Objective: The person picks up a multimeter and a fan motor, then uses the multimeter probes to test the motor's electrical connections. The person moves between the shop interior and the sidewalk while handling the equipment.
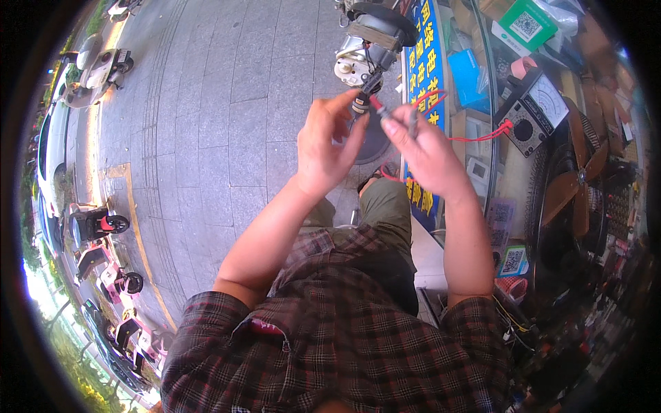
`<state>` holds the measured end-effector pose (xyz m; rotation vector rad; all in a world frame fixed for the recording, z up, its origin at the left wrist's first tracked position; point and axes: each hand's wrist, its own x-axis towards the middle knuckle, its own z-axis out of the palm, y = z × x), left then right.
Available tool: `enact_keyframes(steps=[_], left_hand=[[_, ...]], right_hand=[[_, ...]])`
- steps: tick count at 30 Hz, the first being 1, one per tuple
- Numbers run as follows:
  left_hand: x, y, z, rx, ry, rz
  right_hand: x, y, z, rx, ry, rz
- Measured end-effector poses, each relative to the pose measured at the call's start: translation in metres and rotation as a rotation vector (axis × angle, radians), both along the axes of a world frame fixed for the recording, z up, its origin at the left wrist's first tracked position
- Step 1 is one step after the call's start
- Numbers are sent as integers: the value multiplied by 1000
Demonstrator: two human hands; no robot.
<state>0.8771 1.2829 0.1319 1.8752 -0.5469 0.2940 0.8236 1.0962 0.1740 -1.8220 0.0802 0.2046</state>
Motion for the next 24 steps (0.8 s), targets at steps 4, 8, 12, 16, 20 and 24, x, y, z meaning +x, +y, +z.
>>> enact_keyframes(steps=[4, 8, 12, 16, 20, 24], left_hand=[[4, 16, 9, 246, -273, -134], [16, 20, 11, 260, -320, -175], [26, 25, 12, 181, -167, -135], [21, 17, 15, -206, 250, -200], [17, 10, 16, -429, 522, -200], [19, 5, 19, -433, 538, -132]], right_hand=[[-18, 18, 0, -98, -101, 12], [-24, 16, -5, 351, 30, 7], [-31, -3, -8, 384, -39, -165], [-38, -11, -10, 477, 18, -236], [-24, -9, -19, 453, -167, -282], [-2, -4, -20, 521, -256, -289]])
